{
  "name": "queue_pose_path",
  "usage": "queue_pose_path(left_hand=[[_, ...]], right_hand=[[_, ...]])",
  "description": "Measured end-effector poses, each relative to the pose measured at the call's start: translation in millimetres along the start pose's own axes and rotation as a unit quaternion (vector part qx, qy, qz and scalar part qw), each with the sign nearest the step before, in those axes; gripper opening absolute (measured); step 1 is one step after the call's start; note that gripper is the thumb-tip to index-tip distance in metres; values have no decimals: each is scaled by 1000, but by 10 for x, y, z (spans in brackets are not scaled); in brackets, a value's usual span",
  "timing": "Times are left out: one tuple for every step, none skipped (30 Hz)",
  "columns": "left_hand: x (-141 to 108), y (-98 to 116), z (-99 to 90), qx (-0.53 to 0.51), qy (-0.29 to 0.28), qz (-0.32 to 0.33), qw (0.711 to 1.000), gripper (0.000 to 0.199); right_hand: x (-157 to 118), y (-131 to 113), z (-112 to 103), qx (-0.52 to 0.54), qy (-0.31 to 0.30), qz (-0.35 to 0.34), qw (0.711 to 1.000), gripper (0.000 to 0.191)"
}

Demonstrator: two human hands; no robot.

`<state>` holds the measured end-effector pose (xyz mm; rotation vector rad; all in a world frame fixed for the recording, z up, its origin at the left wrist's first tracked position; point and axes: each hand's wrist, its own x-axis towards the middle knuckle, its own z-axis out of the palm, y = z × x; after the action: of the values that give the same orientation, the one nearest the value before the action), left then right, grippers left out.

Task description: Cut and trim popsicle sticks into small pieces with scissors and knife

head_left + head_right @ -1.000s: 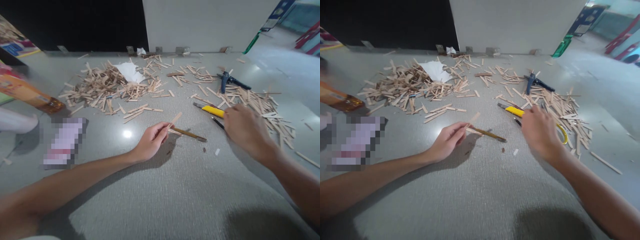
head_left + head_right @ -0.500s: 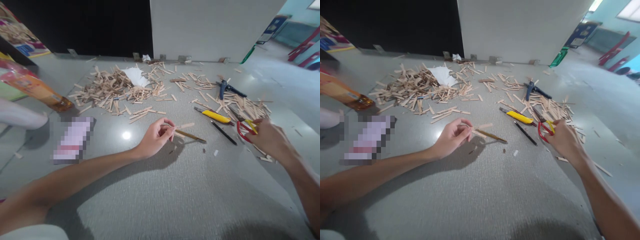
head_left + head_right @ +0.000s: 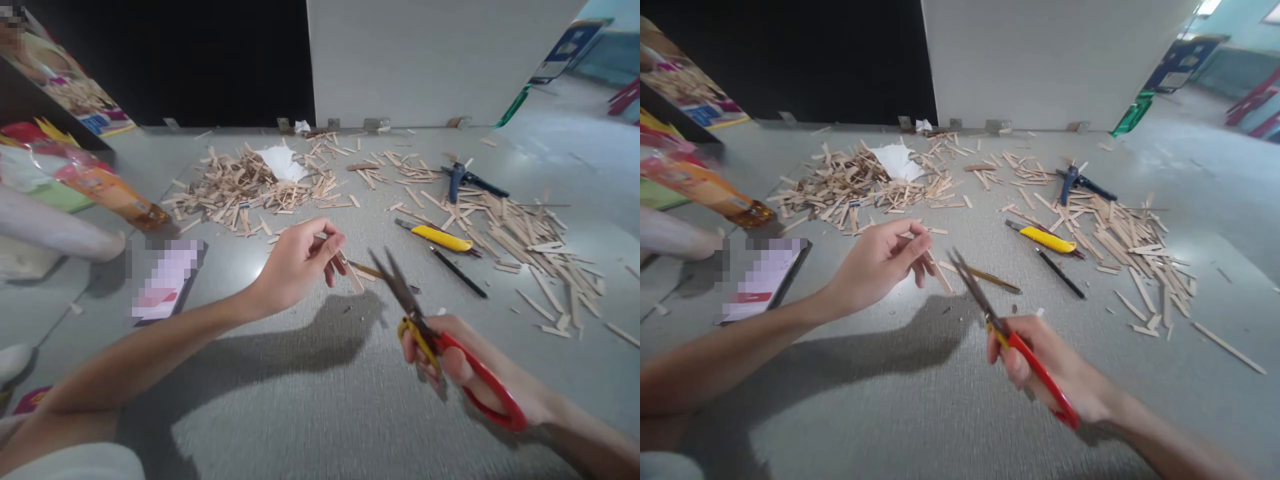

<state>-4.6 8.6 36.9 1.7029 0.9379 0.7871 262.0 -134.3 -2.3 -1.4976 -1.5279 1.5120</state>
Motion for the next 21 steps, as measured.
queue_pose_path(left_hand=[[-14,15,3,-1,-1,-1,1000,28],[-28,26,9,2,-1,1,1000,28],[-43,34,15,7,-1,5,1000,28],[-57,38,23,15,0,10,1000,27],[-71,39,31,23,-1,17,1000,25],[-85,38,40,30,-1,23,999,24],[-99,36,49,36,0,31,999,22],[-113,32,59,40,0,37,999,21],[-127,28,69,44,-2,41,998,21],[-140,24,78,46,-4,46,998,22],[-152,20,86,48,-7,49,998,22],[-163,17,94,49,-9,51,997,23],[-172,14,100,49,-10,53,997,23],[-179,11,104,50,-10,55,997,24],[-185,8,108,50,-9,57,997,24],[-188,5,111,51,-9,58,997,24],[-191,3,113,51,-8,59,997,24],[-194,1,115,51,-7,61,997,24],[-197,1,117,52,-7,62,997,24],[-200,1,119,55,-6,62,997,24],[-204,3,121,58,-6,61,996,23]], right_hand=[[-12,39,67,43,-42,21,998,79],[-25,81,118,68,-64,35,995,76],[-40,124,155,87,-74,44,993,75],[-56,164,181,98,-70,46,992,74],[-73,198,198,103,-65,44,992,73],[-90,223,209,108,-63,42,991,73],[-105,240,214,110,-68,40,991,72],[-117,247,217,107,-75,38,991,72],[-125,248,219,101,-82,40,991,73],[-130,243,220,95,-93,45,990,73],[-132,236,222,92,-104,50,989,74],[-132,230,225,89,-109,58,988,74],[-131,228,228,89,-112,65,988,74],[-132,231,233,92,-111,71,987,73],[-134,240,238,96,-107,74,987,72],[-139,253,242,98,-104,77,987,71],[-145,270,246,100,-102,79,987,70],[-153,288,249,101,-102,80,986,70],[-160,305,250,102,-103,81,986,71],[-167,318,250,103,-103,81,986,71],[-171,328,249,102,-105,81,986,71]])
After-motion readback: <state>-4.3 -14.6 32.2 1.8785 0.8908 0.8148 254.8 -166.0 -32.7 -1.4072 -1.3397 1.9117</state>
